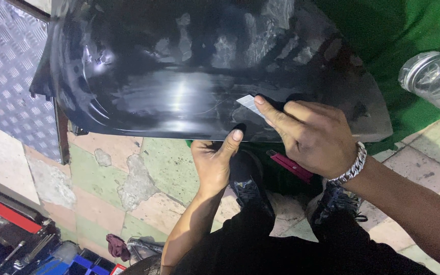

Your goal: Scraping residue or old material from a black motorcycle plastic part using a small blade and a utility knife.

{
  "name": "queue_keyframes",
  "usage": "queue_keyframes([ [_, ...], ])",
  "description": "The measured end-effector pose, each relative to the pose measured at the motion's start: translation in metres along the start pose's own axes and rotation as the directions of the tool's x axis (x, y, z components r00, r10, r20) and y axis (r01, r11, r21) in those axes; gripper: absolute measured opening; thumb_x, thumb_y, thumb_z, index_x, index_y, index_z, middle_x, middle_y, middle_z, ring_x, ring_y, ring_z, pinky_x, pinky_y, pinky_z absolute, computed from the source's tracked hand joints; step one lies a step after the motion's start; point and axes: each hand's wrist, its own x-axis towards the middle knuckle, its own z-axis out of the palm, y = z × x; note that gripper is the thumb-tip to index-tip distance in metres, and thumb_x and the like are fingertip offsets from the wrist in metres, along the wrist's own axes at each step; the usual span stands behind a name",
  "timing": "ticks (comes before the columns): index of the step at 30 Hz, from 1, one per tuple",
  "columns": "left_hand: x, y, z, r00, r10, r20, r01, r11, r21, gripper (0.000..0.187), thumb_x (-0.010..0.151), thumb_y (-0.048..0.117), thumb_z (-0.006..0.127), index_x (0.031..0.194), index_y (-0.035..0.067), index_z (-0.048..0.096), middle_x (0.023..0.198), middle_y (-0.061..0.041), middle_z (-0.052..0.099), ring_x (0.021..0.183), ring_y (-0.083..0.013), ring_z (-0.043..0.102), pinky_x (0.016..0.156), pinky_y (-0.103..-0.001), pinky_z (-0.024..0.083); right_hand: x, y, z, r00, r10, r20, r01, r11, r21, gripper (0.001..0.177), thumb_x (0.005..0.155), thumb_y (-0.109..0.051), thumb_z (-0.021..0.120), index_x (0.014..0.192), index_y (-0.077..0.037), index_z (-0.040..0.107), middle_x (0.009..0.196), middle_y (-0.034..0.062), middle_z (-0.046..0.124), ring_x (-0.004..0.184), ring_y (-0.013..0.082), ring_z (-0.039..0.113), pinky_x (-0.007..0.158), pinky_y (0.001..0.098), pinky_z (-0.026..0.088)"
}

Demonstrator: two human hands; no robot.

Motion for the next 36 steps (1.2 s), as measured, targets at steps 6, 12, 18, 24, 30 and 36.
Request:
queue_keyframes([
  [6, 0.000, 0.002, 0.001, 1.000, 0.003, 0.010, -0.003, 1.000, -0.005, 0.036, 0.084, 0.015, 0.081, 0.058, 0.014, 0.057, 0.058, 0.005, 0.052, 0.055, -0.0070, 0.043, 0.054, -0.024, 0.035, 0.011, 0.001, -0.004, 0.996, -0.083, -0.041, 0.085, 0.995, 0.050, 0.053, 0.090, 0.009, 0.059, 0.141, -0.006, 0.069, 0.070, -0.0005, 0.043, 0.059, 0.0211, 0.047, 0.057, 0.0367, 0.045],
  [12, 0.001, -0.003, 0.001, 1.000, -0.007, -0.006, 0.007, 0.999, -0.046, 0.036, 0.083, 0.015, 0.082, 0.059, 0.013, 0.055, 0.057, 0.003, 0.050, 0.052, -0.0076, 0.041, 0.050, -0.025, 0.032, 0.023, 0.002, -0.007, 0.980, -0.170, -0.105, 0.183, 0.974, 0.130, 0.048, 0.095, 0.009, 0.054, 0.141, -0.002, 0.066, 0.073, 0.0026, 0.043, 0.059, 0.0234, 0.048, 0.061, 0.0401, 0.050],
  [18, -0.001, 0.004, 0.001, 1.000, 0.016, 0.013, -0.016, 1.000, -0.006, 0.036, 0.084, 0.019, 0.081, 0.061, 0.015, 0.054, 0.058, 0.004, 0.050, 0.053, -0.0081, 0.040, 0.052, -0.025, 0.031, 0.022, -0.003, -0.013, 0.988, -0.115, -0.102, 0.130, 0.980, 0.152, 0.048, 0.097, 0.009, 0.056, 0.141, -0.006, 0.067, 0.074, 0.0021, 0.042, 0.061, 0.0234, 0.048, 0.062, 0.0396, 0.047],
  [24, 0.000, 0.006, 0.001, 1.000, -0.017, 0.026, 0.017, 1.000, 0.000, 0.043, 0.084, 0.020, 0.080, 0.055, 0.016, 0.049, 0.055, 0.004, 0.044, 0.052, -0.0078, 0.036, 0.052, -0.025, 0.027, 0.012, -0.005, -0.003, 0.994, -0.068, -0.083, 0.074, 0.994, 0.076, 0.047, 0.098, 0.006, 0.058, 0.143, -0.006, 0.066, 0.076, 0.0013, 0.041, 0.064, 0.0219, 0.047, 0.066, 0.0366, 0.048],
  [30, 0.001, 0.001, 0.001, 0.999, 0.006, 0.038, -0.004, 0.998, -0.061, 0.035, 0.084, 0.015, 0.081, 0.063, 0.015, 0.054, 0.060, 0.004, 0.048, 0.056, -0.0077, 0.039, 0.053, -0.025, 0.031, 0.021, 0.000, -0.006, 0.983, -0.163, -0.081, 0.171, 0.979, 0.113, 0.043, 0.099, 0.008, 0.058, 0.140, -0.002, 0.067, 0.074, 0.0023, 0.041, 0.062, 0.0233, 0.047, 0.063, 0.0390, 0.047],
  [36, 0.001, -0.004, 0.000, 1.000, -0.010, 0.008, 0.011, 0.995, -0.103, 0.030, 0.083, 0.014, 0.082, 0.065, 0.013, 0.058, 0.064, 0.005, 0.050, 0.058, -0.0068, 0.039, 0.051, -0.024, 0.032, 0.028, 0.006, -0.010, 0.969, -0.228, -0.095, 0.241, 0.955, 0.171, 0.038, 0.103, 0.007, 0.062, 0.141, 0.003, 0.063, 0.073, 0.0024, 0.043, 0.061, 0.0215, 0.046, 0.064, 0.0377, 0.048],
])
